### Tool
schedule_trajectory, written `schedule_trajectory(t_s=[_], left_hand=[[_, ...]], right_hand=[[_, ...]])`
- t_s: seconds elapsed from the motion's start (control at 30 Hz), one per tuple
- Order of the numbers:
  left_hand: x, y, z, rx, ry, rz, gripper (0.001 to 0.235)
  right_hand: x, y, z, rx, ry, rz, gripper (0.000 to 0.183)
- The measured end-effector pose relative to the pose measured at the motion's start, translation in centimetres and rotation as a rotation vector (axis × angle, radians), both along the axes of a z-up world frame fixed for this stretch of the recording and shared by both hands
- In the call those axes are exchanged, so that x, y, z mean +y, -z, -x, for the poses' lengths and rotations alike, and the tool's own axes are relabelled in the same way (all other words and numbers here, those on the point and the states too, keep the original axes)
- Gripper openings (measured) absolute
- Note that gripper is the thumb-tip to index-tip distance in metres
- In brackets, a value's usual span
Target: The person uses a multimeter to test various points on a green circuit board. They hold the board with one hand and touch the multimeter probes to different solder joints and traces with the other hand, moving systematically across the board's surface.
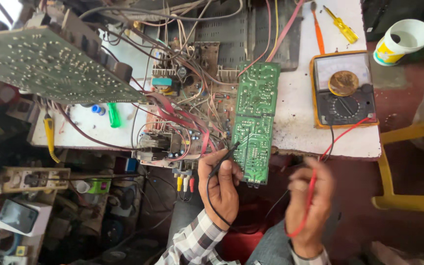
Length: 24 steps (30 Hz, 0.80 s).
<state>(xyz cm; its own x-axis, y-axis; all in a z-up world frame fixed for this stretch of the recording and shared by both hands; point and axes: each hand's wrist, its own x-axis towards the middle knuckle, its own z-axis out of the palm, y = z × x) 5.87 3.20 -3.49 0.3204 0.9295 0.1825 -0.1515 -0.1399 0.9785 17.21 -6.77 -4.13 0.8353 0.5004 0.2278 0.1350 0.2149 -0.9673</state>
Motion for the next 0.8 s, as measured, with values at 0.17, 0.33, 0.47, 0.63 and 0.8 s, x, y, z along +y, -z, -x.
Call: schedule_trajectory(t_s=[0.17, 0.33, 0.47, 0.63, 0.8], left_hand=[[0.0, -0.4, -0.2, 0.039, -0.010, -0.061, 0.019], [0.4, -1.6, -0.2, 0.196, -0.037, -0.173, 0.017], [0.7, -2.2, -0.5, 0.298, -0.041, -0.058, 0.017], [1.2, -2.6, -0.7, 0.312, -0.074, -0.333, 0.018], [1.2, -2.5, -0.8, 0.316, -0.093, -0.401, 0.018]], right_hand=[[-0.6, -0.7, -1.8, -0.010, -0.101, -0.107, 0.017], [0.3, -1.5, -2.0, -0.128, -0.091, 0.161, 0.016], [1.5, -1.6, -1.5, -0.095, -0.018, 0.146, 0.020], [1.9, -1.8, -1.0, -0.087, 0.040, 0.159, 0.018], [2.2, -2.2, -0.6, -0.150, 0.039, 0.145, 0.021]])
